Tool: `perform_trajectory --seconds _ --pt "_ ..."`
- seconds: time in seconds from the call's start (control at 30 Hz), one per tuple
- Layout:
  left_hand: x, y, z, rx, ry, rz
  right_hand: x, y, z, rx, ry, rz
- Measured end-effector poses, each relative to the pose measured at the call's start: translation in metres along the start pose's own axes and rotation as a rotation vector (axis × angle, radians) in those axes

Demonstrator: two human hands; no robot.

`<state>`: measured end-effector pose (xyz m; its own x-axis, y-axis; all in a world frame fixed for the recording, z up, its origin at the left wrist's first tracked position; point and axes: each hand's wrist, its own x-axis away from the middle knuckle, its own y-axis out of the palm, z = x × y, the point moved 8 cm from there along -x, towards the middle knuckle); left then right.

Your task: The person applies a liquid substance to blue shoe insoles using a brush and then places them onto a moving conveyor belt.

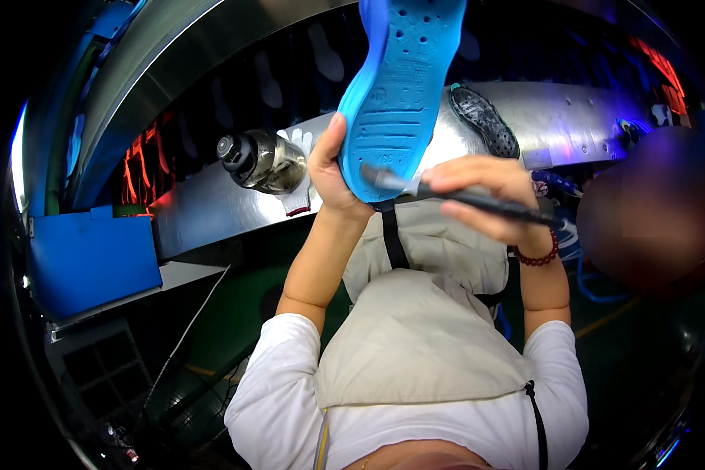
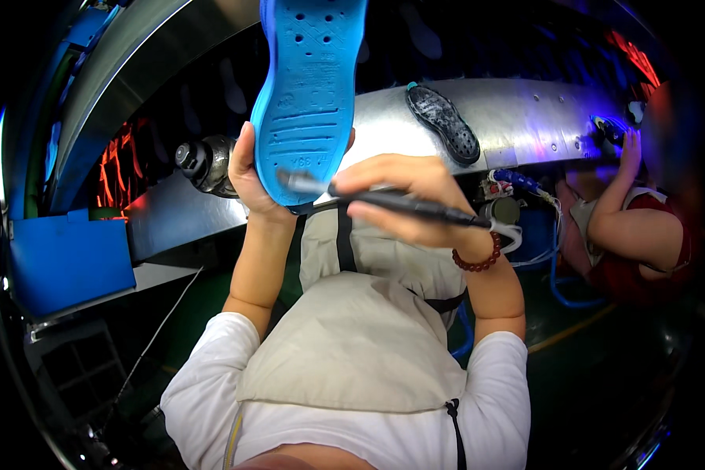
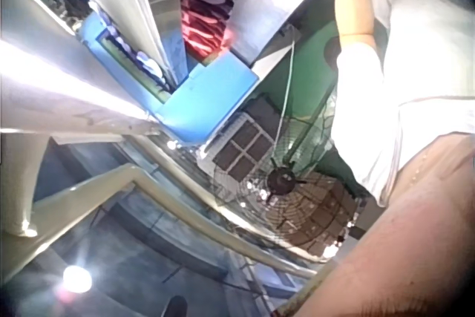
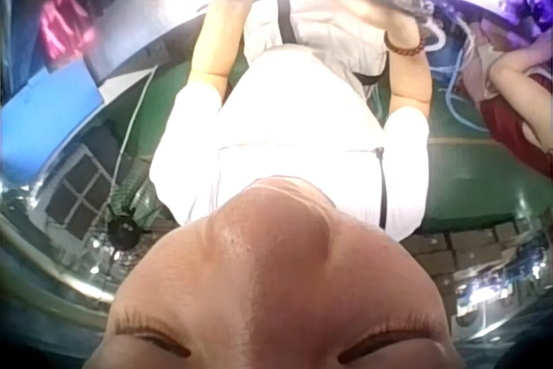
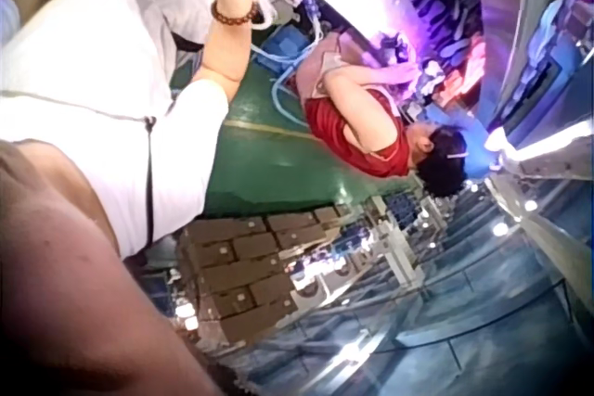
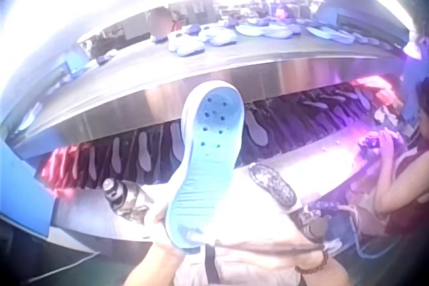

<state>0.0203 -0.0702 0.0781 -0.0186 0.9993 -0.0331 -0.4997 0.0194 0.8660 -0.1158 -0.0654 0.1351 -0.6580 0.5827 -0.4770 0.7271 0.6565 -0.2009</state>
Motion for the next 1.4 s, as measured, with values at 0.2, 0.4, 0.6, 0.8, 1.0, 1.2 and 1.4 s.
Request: perform_trajectory --seconds 0.2,0.4,0.6,0.8,1.0,1.2,1.4 --pt "-0.007 -0.001 0.005 -0.023 -0.029 -0.051 0.001 0.007 -0.003 0.045 -0.057 -0.081" --pt "0.004 -0.014 -0.025 0.105 -0.49 -0.061 0.008 0.016 -0.021 0.018 -0.093 -0.319" --pt "0.026 -0.017 -0.037 -0.475 -0.762 0.11 0.032 0.029 0.006 0.284 -0.033 -0.499" --pt "0.033 -0.019 -0.042 -0.612 -0.824 0.071 0.034 0.017 0.006 0.253 0.061 -0.51" --pt "0.039 -0.035 -0.038 -0.62 -0.827 0.129 0.028 -0.004 -0.003 0.333 0.073 -0.496" --pt "0.041 -0.038 -0.022 -0.812 -0.791 0.181 0.043 -0.001 0.013 0.536 0.099 -0.638" --pt "0.034 -0.033 -0.015 -0.761 -0.738 0.076 0.039 -0.032 0.041 0.199 0.079 -0.353"
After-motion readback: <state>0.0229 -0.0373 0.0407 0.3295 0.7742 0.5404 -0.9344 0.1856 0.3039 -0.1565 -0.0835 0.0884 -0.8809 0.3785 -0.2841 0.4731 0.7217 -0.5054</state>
